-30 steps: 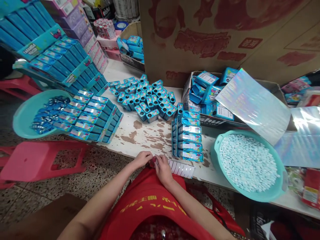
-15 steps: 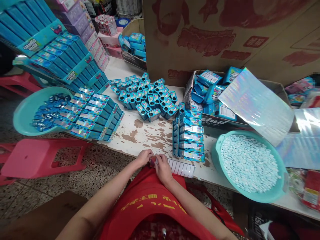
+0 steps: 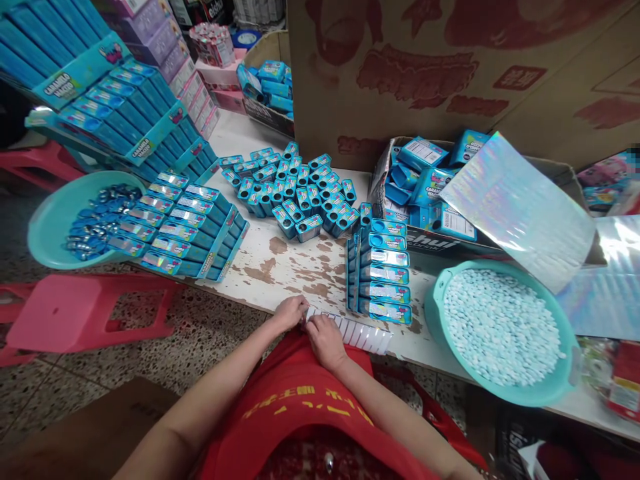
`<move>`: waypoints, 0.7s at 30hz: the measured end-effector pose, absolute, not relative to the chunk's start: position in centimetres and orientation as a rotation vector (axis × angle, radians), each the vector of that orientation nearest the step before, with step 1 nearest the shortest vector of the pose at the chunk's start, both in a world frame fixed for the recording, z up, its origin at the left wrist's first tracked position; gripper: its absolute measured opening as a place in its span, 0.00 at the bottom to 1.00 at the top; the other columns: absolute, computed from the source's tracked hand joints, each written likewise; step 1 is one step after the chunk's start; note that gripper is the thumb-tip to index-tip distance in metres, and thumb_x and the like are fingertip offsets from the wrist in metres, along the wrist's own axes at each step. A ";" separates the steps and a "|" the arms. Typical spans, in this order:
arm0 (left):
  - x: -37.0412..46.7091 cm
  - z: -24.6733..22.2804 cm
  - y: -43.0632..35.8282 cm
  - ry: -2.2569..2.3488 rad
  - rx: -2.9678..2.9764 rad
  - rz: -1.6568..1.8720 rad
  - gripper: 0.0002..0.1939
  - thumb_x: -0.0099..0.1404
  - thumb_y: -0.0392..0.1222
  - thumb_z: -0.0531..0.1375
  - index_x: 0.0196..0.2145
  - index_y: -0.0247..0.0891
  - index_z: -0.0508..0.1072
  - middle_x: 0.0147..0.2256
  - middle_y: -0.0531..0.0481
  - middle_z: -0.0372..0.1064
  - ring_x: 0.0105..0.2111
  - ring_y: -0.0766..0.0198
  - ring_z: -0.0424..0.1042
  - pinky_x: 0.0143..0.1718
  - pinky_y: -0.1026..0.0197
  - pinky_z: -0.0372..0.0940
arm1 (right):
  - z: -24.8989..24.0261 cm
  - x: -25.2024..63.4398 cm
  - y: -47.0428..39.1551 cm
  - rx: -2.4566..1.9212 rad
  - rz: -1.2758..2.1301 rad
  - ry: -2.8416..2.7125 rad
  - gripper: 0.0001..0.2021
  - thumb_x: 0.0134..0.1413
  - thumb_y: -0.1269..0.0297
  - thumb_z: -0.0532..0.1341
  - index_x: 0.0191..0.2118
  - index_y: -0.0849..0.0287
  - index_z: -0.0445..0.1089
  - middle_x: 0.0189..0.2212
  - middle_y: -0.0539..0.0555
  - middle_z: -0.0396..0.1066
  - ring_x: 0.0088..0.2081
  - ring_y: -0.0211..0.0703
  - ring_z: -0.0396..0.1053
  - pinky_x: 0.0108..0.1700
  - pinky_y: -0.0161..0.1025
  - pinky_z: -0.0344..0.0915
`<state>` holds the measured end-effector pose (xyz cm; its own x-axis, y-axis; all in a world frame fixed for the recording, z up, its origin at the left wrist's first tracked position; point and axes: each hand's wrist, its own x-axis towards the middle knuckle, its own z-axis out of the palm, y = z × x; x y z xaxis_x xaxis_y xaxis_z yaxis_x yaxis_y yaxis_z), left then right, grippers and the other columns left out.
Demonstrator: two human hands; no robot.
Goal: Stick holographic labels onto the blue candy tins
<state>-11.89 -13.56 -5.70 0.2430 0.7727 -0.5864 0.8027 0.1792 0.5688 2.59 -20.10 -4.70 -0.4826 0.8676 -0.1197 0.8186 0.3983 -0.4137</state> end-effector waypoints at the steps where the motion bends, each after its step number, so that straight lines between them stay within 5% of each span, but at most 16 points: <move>1: -11.9 -5.7 -13.6 1.523 1.575 -0.040 0.11 0.62 0.39 0.50 0.32 0.36 0.72 0.29 0.49 0.71 0.31 0.62 0.68 0.32 0.64 0.57 | -4.4 2.6 -20.1 -1.533 0.669 -2.522 0.06 0.56 0.72 0.56 0.34 0.58 0.70 0.33 0.56 0.72 0.36 0.46 0.66 0.39 0.40 0.61; 11: -12.8 -3.7 -13.0 1.575 1.594 0.215 0.14 0.64 0.41 0.49 0.40 0.38 0.72 0.39 0.47 0.72 0.40 0.60 0.69 0.41 0.62 0.60 | 0.2 4.8 -20.2 -1.687 1.229 -1.601 0.05 0.57 0.66 0.54 0.31 0.57 0.65 0.28 0.51 0.71 0.30 0.40 0.69 0.34 0.34 0.63; 21: -13.8 -4.9 -13.9 1.401 1.447 0.333 0.18 0.60 0.49 0.52 0.41 0.36 0.71 0.39 0.47 0.72 0.40 0.60 0.69 0.43 0.61 0.63 | -2.2 4.2 -20.1 -1.707 0.857 -2.023 0.12 0.52 0.70 0.60 0.44 0.59 0.66 0.39 0.58 0.68 0.43 0.49 0.65 0.44 0.43 0.65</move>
